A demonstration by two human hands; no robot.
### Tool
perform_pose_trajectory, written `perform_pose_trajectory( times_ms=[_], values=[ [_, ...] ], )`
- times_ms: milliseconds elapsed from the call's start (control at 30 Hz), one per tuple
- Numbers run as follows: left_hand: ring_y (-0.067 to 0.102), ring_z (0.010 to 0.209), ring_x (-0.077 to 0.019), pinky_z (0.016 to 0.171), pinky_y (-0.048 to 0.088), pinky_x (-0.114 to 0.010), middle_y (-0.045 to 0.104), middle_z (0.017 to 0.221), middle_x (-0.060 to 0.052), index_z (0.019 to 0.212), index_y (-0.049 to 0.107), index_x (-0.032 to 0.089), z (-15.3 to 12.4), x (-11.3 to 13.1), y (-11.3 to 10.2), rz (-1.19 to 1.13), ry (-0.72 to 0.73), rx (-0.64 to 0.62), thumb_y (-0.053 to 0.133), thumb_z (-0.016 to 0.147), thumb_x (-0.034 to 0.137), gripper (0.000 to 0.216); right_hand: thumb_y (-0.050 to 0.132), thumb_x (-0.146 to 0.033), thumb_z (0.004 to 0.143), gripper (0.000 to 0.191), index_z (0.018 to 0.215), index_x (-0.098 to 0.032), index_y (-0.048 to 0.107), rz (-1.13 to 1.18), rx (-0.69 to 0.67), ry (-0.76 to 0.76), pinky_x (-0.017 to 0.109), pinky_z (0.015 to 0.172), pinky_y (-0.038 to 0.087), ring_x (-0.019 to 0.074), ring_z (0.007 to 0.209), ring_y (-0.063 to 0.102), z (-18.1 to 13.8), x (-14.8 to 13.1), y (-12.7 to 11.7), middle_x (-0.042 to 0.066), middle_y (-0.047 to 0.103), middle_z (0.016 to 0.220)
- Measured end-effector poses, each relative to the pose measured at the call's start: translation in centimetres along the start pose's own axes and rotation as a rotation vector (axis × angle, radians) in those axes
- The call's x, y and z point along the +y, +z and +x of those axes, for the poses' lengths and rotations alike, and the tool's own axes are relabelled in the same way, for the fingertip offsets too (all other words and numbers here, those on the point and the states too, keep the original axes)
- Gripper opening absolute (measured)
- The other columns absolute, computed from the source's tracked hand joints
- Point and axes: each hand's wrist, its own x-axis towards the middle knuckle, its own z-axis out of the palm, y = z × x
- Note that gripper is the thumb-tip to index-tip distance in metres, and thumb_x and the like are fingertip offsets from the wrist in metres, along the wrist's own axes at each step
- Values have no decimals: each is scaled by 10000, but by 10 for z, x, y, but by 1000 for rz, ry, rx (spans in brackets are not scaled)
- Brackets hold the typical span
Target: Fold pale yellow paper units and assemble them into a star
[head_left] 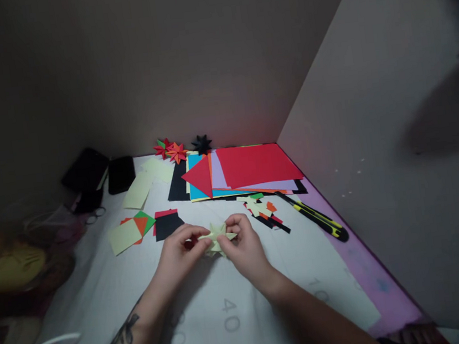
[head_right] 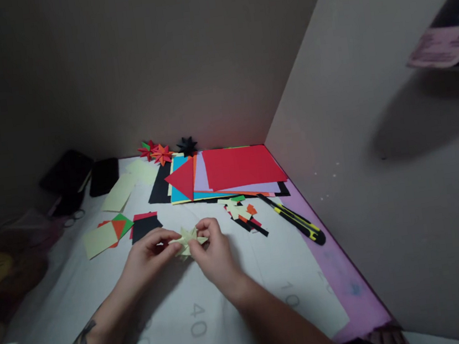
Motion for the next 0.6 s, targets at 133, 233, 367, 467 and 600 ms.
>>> perform_pose_trajectory(
  times_ms=[133, 233, 367, 467, 600],
  values=[
    [604, 709, -171, 613, 448, -269, 659, 793, -49, 795, 711, 176, 0, 0, 1, -13, -30, 3, 649, 761, 292, 136, 591, -200, 778, 209, 950, -250, 483, -121, 33, -87, 261, 661, 480, 155, 740, 633, -2, -1, -1, -24, 610, 798],
    [608, 740, -181, 637, 449, -274, 658, 800, -52, 788, 705, 173, 0, -1, 1, -6, -58, 2, 629, 780, 306, 154, 591, -220, 795, 184, 952, -251, 498, -162, 39, -115, 274, 678, 482, 170, 765, 646, -3, 0, -1, -10, 632, 825],
    [584, 717, -171, 628, 423, -265, 638, 779, -36, 750, 680, 176, 0, -3, 0, 54, -41, -13, 593, 806, 292, 155, 587, -231, 807, 178, 962, -250, 502, -171, 19, -133, 286, 681, 486, 181, 766, 650, -3, 1, -1, -2, 638, 831],
    [566, 716, -166, 626, 407, -259, 614, 770, -23, 744, 645, 182, 0, -4, -1, 116, 9, -18, 544, 847, 288, 180, 585, -223, 804, 186, 967, -247, 498, -177, 18, -127, 288, 691, 485, 183, 780, 652, -3, 1, 0, -1, 640, 839],
    [551, 732, -169, 651, 398, -264, 577, 755, -15, 734, 595, 187, -1, -6, 0, 213, 74, -16, 479, 898, 313, 237, 578, -218, 802, 196, 973, -246, 488, -181, 9, -96, 274, 669, 479, 171, 750, 646, -4, -2, 0, -13, 629, 813]
  ],
)
